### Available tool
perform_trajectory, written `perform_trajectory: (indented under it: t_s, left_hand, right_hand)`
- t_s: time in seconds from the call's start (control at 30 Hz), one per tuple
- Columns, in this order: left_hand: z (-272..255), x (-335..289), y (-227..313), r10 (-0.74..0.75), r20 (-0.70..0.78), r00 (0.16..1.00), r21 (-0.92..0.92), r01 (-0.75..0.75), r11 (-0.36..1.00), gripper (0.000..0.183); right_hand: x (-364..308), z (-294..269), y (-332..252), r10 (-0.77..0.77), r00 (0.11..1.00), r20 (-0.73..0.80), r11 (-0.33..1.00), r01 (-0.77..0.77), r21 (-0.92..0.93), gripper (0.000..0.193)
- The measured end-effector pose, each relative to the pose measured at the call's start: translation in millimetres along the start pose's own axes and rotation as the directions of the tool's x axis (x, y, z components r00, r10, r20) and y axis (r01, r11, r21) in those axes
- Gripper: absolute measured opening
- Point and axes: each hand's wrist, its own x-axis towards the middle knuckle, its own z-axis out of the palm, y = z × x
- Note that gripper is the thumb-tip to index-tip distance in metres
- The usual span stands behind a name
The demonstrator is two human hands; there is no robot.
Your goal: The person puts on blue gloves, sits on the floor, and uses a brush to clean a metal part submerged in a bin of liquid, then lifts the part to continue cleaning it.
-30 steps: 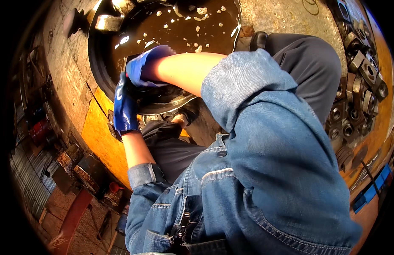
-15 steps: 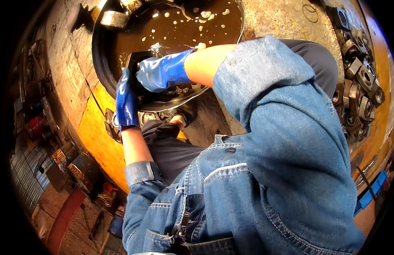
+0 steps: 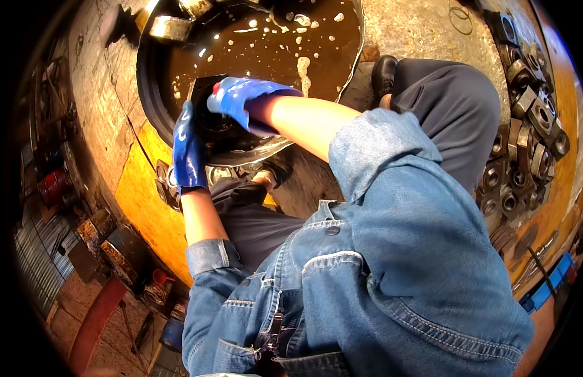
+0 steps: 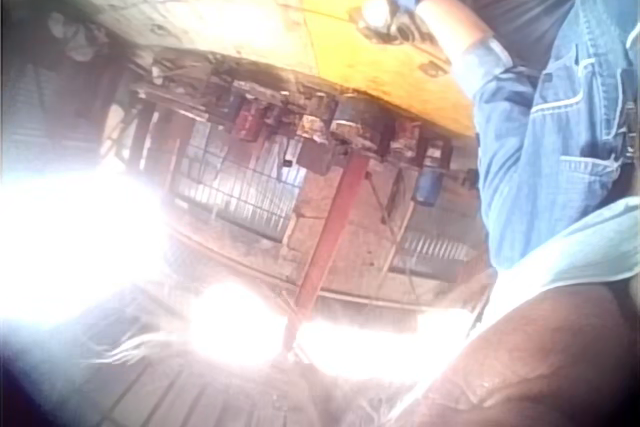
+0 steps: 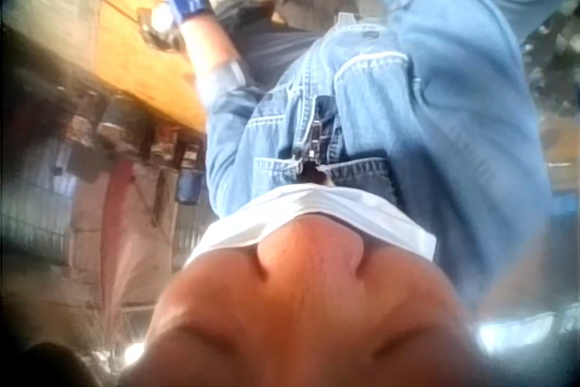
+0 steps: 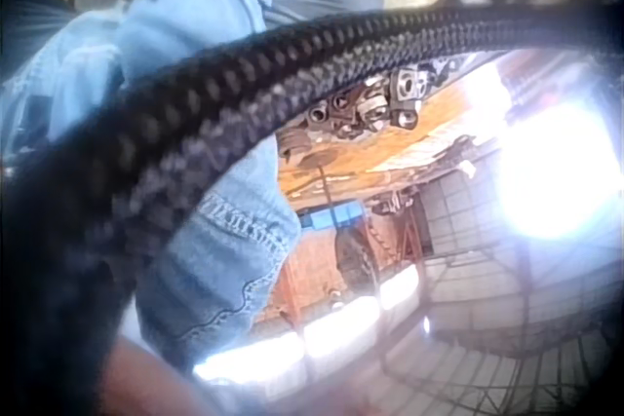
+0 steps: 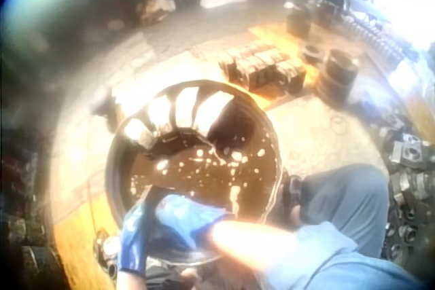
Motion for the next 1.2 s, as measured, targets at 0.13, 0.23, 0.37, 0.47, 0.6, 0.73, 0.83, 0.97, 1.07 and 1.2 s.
perform_trajectory:
  t_s: [0.13, 0.23, 0.37, 0.47, 0.6, 0.73, 0.83, 0.97, 1.07, 1.2]
  left_hand:
    - [-11.8, 11.8, -7.3, -0.082, -0.003, 0.997, 0.196, 0.081, 0.977, 0.056]
    - [3.5, 4.5, -3.5, -0.079, -0.059, 0.995, 0.127, 0.086, 0.988, 0.047]
    - [15.3, -4.5, 8.1, -0.089, -0.119, 0.989, 0.055, 0.096, 0.994, 0.041]
    - [3.7, 1.9, 3.3, -0.118, -0.100, 0.988, 0.076, 0.126, 0.989, 0.044]
    - [-11.6, 8.9, -6.5, -0.149, -0.036, 0.988, 0.026, 0.149, 0.988, 0.049]
    - [-2.6, 6.9, 1.2, -0.193, 0.056, 0.980, -0.027, 0.194, 0.981, 0.056]
    - [-5.2, 10.7, -2.6, -0.201, 0.025, 0.979, -0.111, 0.202, 0.973, 0.049]
    - [-11.2, 6.2, -5.7, -0.137, -0.017, 0.990, -0.026, 0.137, 0.990, 0.051]
    - [-8.7, 3.5, -3.3, -0.109, -0.033, 0.994, 0.036, 0.110, 0.993, 0.052]
    - [-5.7, 2.2, -1.1, -0.086, -0.041, 0.995, 0.085, 0.090, 0.992, 0.054]
  right_hand:
    - [5.6, 29.6, 47.2, -0.040, 0.999, 0.028, 0.645, 0.005, 0.764, 0.038]
    - [20.0, 42.3, 41.6, 0.256, 0.939, 0.228, -0.209, -0.177, 0.962, 0.042]
    - [42.2, 50.7, 40.4, 0.431, 0.860, 0.273, -0.483, -0.036, 0.875, 0.044]
    - [30.8, 51.1, 57.1, 0.218, 0.961, 0.172, -0.181, -0.133, 0.974, 0.045]
    - [19.6, 12.7, 45.1, -0.467, 0.875, -0.128, 0.837, 0.391, -0.384, 0.044]
    - [-2.2, -28.9, -31.1, 0.224, 0.965, 0.134, 0.974, -0.224, -0.012, 0.043]
    - [42.4, 17.3, -8.4, -0.016, 0.992, 0.129, 0.939, 0.059, -0.338, 0.032]
    - [15.0, 23.5, -21.3, -0.053, 0.931, 0.362, 0.595, 0.320, -0.737, 0.024]
    - [9.4, 17.3, -22.5, -0.130, 0.830, 0.542, 0.337, 0.551, -0.763, 0.027]
    - [14.0, 15.3, -1.3, -0.463, 0.683, 0.565, 0.231, 0.709, -0.666, 0.029]
